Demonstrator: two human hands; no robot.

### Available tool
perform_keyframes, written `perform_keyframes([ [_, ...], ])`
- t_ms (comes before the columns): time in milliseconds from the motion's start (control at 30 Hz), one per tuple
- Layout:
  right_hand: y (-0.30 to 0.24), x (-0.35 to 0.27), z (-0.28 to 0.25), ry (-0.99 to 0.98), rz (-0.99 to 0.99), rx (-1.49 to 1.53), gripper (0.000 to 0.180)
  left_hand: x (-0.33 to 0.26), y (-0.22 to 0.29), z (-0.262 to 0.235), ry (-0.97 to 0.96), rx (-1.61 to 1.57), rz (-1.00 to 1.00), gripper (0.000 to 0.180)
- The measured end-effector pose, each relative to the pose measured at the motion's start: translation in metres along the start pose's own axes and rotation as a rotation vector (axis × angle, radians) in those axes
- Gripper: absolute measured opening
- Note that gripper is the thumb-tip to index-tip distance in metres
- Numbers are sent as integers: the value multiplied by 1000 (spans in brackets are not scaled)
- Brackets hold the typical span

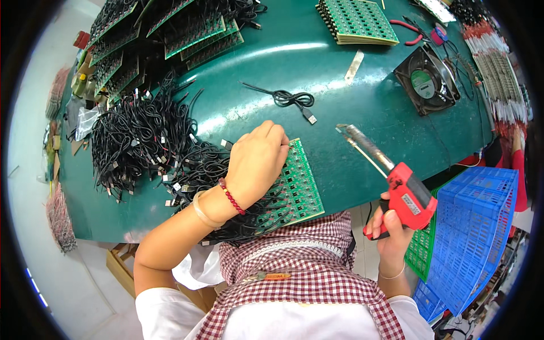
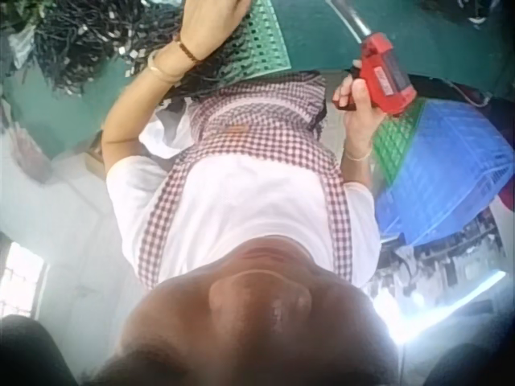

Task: The person solders black wires onto a green printed circuit board using a manual soldering iron.

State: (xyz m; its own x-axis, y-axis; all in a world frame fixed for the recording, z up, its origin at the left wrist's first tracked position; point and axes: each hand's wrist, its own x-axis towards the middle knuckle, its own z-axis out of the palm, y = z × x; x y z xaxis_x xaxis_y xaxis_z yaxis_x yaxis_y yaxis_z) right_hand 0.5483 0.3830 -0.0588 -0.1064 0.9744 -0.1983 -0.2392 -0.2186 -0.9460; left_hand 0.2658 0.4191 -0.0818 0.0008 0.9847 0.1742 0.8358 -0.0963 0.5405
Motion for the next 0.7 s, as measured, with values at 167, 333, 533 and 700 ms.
perform_keyframes([
  [167,12,0,3,-113,79,-139,34,0,-3,6,-5,90,36,11],
  [333,15,2,10,-192,147,-174,35,2,-3,5,-7,23,-14,13],
  [533,20,5,11,-253,152,-226,31,3,-6,7,-26,28,-45,12],
  [700,20,3,13,-253,162,-274,27,4,-6,8,-32,-6,-77,12],
])
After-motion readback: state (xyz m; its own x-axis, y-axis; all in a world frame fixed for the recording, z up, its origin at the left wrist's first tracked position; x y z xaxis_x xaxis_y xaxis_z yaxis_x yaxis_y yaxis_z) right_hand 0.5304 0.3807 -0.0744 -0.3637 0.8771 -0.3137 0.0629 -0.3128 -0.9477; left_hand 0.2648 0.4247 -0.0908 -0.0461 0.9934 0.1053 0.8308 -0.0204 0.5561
